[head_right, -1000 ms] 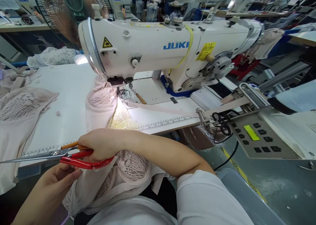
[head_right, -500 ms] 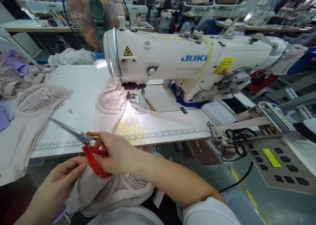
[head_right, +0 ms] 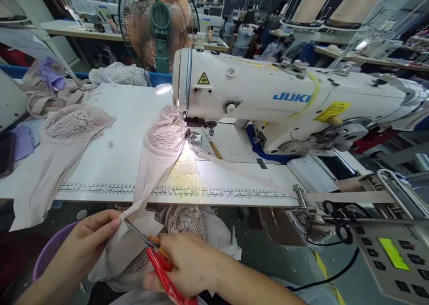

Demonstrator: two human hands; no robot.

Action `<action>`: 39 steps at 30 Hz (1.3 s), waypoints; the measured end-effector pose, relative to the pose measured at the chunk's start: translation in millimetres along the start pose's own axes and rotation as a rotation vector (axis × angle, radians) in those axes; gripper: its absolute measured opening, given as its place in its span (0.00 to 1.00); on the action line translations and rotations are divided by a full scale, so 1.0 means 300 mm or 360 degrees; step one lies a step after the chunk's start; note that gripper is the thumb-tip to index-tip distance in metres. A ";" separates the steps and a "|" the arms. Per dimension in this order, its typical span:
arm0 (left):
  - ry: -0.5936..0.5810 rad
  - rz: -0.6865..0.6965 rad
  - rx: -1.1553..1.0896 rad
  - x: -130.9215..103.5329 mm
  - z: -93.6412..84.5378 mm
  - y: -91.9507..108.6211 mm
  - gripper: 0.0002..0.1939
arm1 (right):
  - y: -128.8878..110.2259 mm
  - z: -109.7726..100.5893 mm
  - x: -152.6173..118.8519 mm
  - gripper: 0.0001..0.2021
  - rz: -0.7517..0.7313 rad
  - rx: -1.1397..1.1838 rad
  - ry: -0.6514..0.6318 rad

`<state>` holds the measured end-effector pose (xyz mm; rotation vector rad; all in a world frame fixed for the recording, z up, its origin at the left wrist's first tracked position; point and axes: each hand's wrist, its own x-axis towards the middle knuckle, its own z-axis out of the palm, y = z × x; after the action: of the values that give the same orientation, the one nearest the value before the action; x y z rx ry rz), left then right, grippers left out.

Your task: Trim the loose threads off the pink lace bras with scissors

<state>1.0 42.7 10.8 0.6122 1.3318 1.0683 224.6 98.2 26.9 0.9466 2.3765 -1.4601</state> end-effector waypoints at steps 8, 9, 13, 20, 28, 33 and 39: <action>0.0010 0.0032 0.0017 0.001 -0.005 -0.017 0.22 | -0.026 -0.002 0.024 0.19 -0.0030 0.0019 0.0123; 0.0022 0.0027 0.0011 0.000 -0.003 -0.014 0.23 | -0.028 0.000 0.026 0.18 -0.0036 0.0008 0.0140; 0.0033 0.0005 -0.0009 -0.007 0.003 -0.003 0.23 | -0.035 0.006 0.031 0.13 0.0026 -0.0007 0.0167; -0.0036 0.0164 0.0260 -0.027 0.000 0.000 0.17 | 0.000 0.012 0.027 0.16 0.0017 0.0208 0.0297; -0.0486 0.0318 0.0422 -0.129 0.122 -0.001 0.12 | -0.035 0.024 0.013 0.15 -0.0537 0.0814 0.0365; -0.0714 0.0260 0.0418 -0.142 0.123 0.004 0.09 | -0.024 0.032 -0.012 0.08 -0.0625 0.0765 0.0301; -0.0673 0.0432 0.0709 -0.125 0.089 -0.006 0.03 | 0.020 0.023 -0.041 0.06 -0.0708 0.0642 0.0543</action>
<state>30.9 14.6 31.9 1.3056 1.1305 0.7905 236.5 88.9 24.9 0.8320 2.7198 -2.1590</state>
